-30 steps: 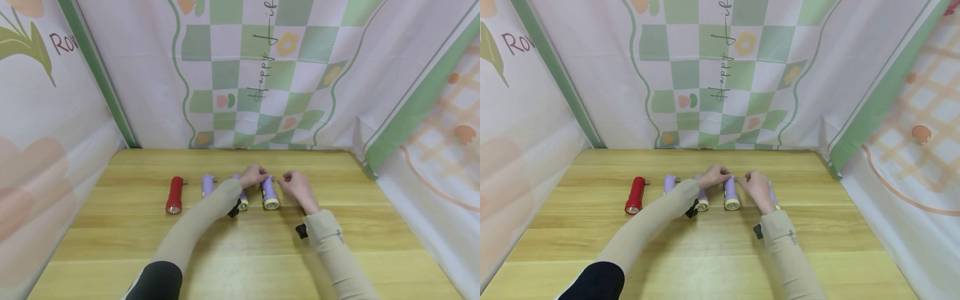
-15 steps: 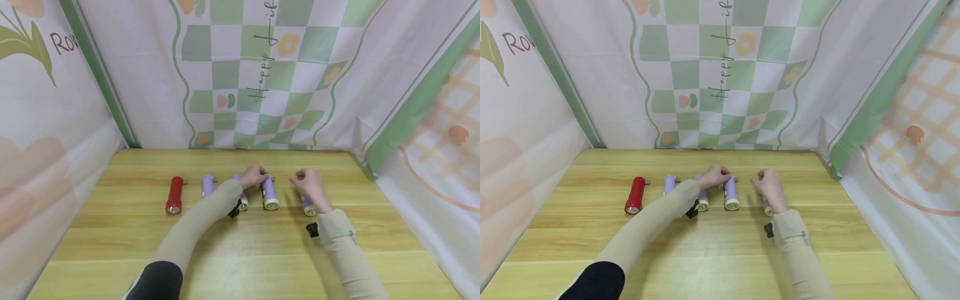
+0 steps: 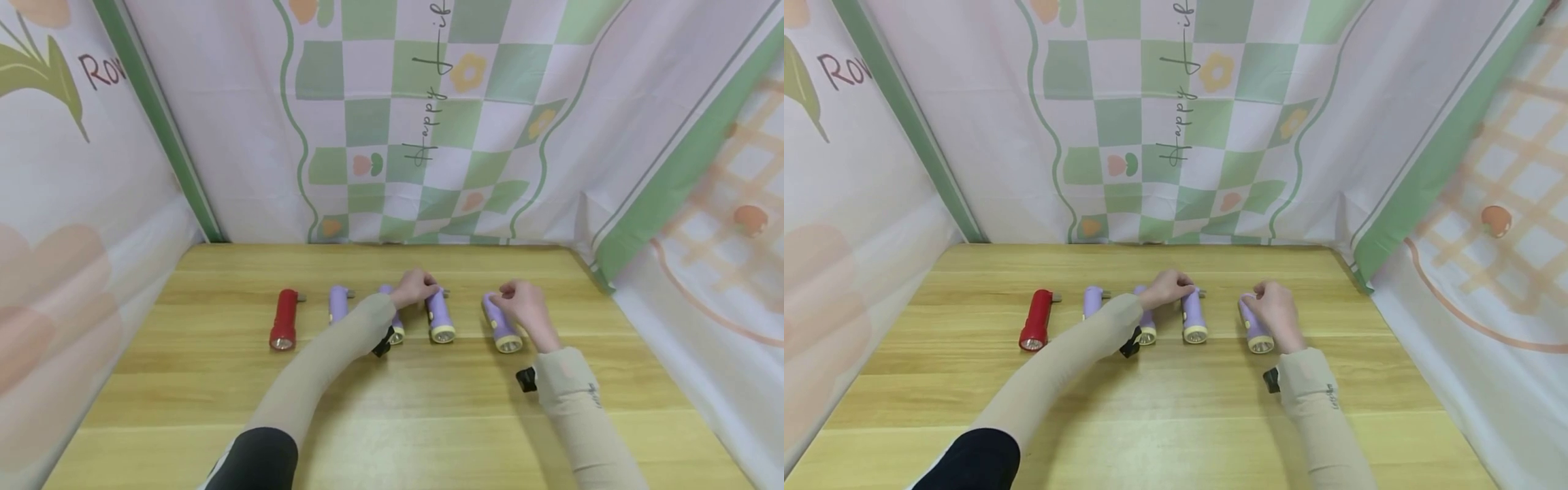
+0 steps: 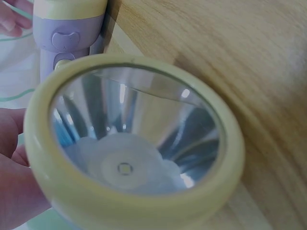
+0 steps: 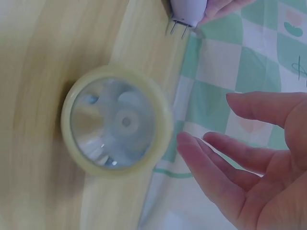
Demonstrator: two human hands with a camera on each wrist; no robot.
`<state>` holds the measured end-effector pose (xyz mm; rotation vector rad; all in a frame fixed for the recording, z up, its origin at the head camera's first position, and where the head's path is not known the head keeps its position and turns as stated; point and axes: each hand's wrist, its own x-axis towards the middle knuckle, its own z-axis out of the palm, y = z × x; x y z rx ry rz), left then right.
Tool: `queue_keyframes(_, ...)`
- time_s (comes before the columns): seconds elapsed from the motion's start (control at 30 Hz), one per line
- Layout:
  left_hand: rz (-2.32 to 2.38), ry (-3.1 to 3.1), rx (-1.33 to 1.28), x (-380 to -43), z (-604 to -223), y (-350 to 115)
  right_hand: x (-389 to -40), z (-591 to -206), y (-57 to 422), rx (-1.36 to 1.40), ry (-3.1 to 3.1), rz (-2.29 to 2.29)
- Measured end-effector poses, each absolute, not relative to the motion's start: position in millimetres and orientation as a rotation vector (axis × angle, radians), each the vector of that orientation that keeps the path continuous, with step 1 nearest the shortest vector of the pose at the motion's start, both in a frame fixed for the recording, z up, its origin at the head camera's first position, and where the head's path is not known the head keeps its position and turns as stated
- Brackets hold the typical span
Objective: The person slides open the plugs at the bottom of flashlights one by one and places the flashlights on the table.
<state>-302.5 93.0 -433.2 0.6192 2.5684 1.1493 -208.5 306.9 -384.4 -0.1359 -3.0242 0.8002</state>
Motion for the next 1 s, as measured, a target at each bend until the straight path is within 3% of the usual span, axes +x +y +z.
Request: queue_keyframes(1.0,1.145,2.574,0.619,-304.5,-436.5,93.2,-201.9,-403.3,331.5,-0.156,-3.248,0.713)
